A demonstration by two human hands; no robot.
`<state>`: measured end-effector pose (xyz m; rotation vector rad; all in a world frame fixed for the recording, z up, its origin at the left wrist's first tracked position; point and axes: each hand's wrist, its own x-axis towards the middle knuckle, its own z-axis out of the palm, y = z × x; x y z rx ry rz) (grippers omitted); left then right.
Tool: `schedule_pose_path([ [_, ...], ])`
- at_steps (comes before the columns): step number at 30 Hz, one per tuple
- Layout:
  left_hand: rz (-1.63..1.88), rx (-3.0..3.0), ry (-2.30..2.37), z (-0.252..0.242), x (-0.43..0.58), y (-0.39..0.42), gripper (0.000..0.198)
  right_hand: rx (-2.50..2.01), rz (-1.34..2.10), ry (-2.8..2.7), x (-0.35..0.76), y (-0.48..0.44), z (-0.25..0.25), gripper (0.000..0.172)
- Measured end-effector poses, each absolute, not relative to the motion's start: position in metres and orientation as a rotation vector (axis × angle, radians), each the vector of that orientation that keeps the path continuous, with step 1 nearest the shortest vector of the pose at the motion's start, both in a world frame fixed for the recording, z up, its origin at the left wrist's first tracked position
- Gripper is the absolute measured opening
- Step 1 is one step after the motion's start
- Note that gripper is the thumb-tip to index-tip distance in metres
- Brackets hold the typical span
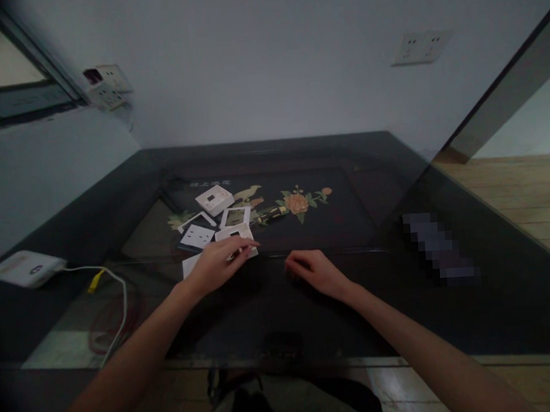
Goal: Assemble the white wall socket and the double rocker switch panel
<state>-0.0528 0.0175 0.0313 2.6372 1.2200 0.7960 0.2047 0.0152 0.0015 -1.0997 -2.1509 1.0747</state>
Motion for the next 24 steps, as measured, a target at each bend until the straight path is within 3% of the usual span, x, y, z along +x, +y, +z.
schedule_pose_path([
  [4,0.976,2.433,1.606,0.033,-0.105,0.035,0.021,-1.072,1.001,-2.174,0.197,0.024,0.008,0.022],
  [8,0.946,2.359,1.748,0.020,-0.132,0.046,0.021,-1.007,0.956,-2.160,0.176,0.043,0.008,0.016],
  [15,0.780,2.433,1.709,0.012,-0.126,0.045,0.024,-0.894,0.968,-2.251,0.133,0.079,-0.007,0.089],
  [18,0.708,2.443,1.717,0.012,-0.124,0.044,0.028,-0.868,0.963,-2.296,0.124,0.088,-0.011,0.096],
  [24,0.648,2.422,1.782,0.011,-0.118,0.042,0.033,-0.841,0.946,-2.341,0.120,0.096,-0.016,0.091],
])
